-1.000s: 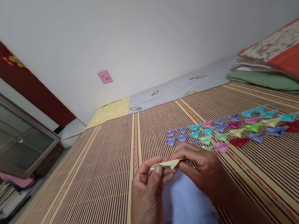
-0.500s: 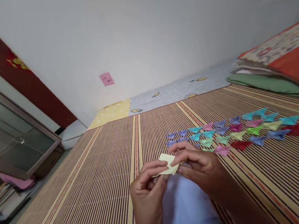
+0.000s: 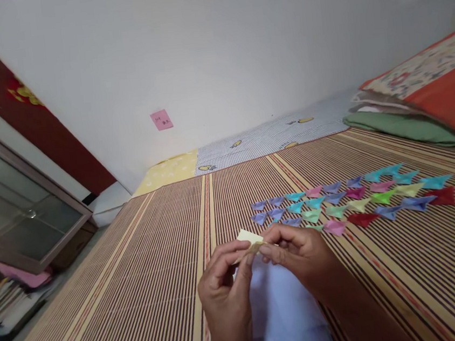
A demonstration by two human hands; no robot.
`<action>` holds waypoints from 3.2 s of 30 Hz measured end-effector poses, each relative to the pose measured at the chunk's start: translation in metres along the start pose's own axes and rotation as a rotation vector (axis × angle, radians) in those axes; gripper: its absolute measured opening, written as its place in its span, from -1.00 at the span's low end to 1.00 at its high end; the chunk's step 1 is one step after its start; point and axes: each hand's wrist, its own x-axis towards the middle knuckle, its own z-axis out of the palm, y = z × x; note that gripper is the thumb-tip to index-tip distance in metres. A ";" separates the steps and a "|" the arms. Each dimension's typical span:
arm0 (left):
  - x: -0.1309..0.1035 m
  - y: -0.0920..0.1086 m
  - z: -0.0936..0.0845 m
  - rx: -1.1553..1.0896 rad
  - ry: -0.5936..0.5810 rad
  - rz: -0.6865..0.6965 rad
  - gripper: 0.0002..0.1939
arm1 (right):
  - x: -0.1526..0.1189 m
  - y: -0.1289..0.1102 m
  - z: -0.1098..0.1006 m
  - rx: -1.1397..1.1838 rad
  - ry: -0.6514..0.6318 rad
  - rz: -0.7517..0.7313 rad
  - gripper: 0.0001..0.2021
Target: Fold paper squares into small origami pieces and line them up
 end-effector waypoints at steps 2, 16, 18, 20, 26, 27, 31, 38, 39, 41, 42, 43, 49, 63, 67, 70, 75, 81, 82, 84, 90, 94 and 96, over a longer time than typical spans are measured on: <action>0.000 -0.001 0.001 0.008 -0.006 -0.016 -0.91 | -0.001 -0.001 0.001 -0.048 0.006 -0.011 -0.80; 0.001 -0.004 -0.002 -0.047 -0.191 -0.074 -0.71 | 0.003 0.004 0.001 -0.112 0.027 -0.171 -0.87; 0.001 -0.003 -0.001 -0.045 -0.221 -0.073 -0.74 | 0.003 0.003 0.001 -0.096 0.000 -0.168 -0.87; 0.001 -0.002 0.000 -0.038 -0.243 -0.060 -0.75 | 0.003 0.002 0.001 -0.071 -0.009 -0.176 -0.86; 0.002 -0.001 0.002 -0.044 -0.288 -0.042 -0.89 | 0.001 -0.003 0.007 -0.033 0.040 -0.185 -0.79; 0.001 0.000 0.002 -0.046 -0.301 -0.041 -0.89 | 0.001 -0.004 0.007 -0.030 0.052 -0.182 -0.78; 0.000 0.000 0.002 -0.063 -0.300 -0.058 -0.85 | 0.001 -0.003 0.002 -0.068 0.024 -0.157 -0.85; 0.001 -0.002 0.001 -0.107 -0.265 -0.142 -0.80 | 0.002 -0.001 -0.012 -0.139 -0.026 -0.151 -0.90; 0.001 -0.002 0.001 -0.099 -0.268 -0.134 -0.79 | 0.002 -0.001 -0.012 -0.135 -0.031 -0.156 -0.88; 0.001 -0.001 0.000 -0.077 -0.275 -0.115 -0.77 | 0.002 0.000 -0.010 -0.119 -0.024 -0.165 -0.85; 0.001 0.000 0.000 -0.067 -0.282 -0.108 -0.76 | 0.002 0.000 -0.009 -0.110 -0.010 -0.172 -0.84; 0.001 0.000 0.000 -0.058 -0.287 -0.102 -0.76 | 0.002 0.001 -0.009 -0.103 0.006 -0.184 -0.86; 0.001 0.003 -0.001 -0.027 -0.321 -0.070 -0.78 | 0.001 0.000 -0.008 -0.156 0.010 -0.309 -0.94; 0.000 0.003 0.000 0.029 -0.328 -0.063 -0.73 | 0.000 -0.005 -0.015 -0.256 0.020 -0.336 -0.88; 0.000 0.003 0.000 0.038 -0.343 -0.060 -0.71 | 0.000 -0.008 -0.015 -0.257 -0.007 -0.343 -0.87; -0.001 0.003 0.001 0.056 -0.342 -0.050 -0.68 | 0.000 -0.011 -0.013 -0.269 -0.028 -0.331 -0.88; -0.003 0.006 0.003 0.085 -0.375 -0.021 -0.66 | -0.002 -0.011 -0.013 -0.257 -0.042 -0.264 -0.87; -0.003 0.004 -0.002 0.073 -0.372 -0.053 -0.65 | -0.004 -0.009 -0.013 -0.247 -0.057 -0.173 -0.95; -0.003 0.004 -0.003 0.078 -0.363 -0.055 -0.64 | -0.004 -0.008 -0.013 -0.249 -0.061 -0.166 -0.95; -0.003 0.003 -0.004 0.078 -0.355 -0.056 -0.64 | -0.003 -0.007 -0.013 -0.251 -0.065 -0.154 -0.96; -0.001 0.005 -0.001 0.066 -0.378 -0.049 -0.66 | -0.002 -0.008 -0.012 -0.212 -0.094 -0.177 -0.91; -0.001 0.009 -0.002 0.086 -0.414 -0.016 -0.68 | -0.002 -0.010 -0.012 -0.186 -0.103 -0.180 -0.83; -0.001 0.010 -0.003 0.097 -0.424 0.004 -0.69 | -0.002 -0.009 -0.011 -0.187 -0.085 -0.164 -0.83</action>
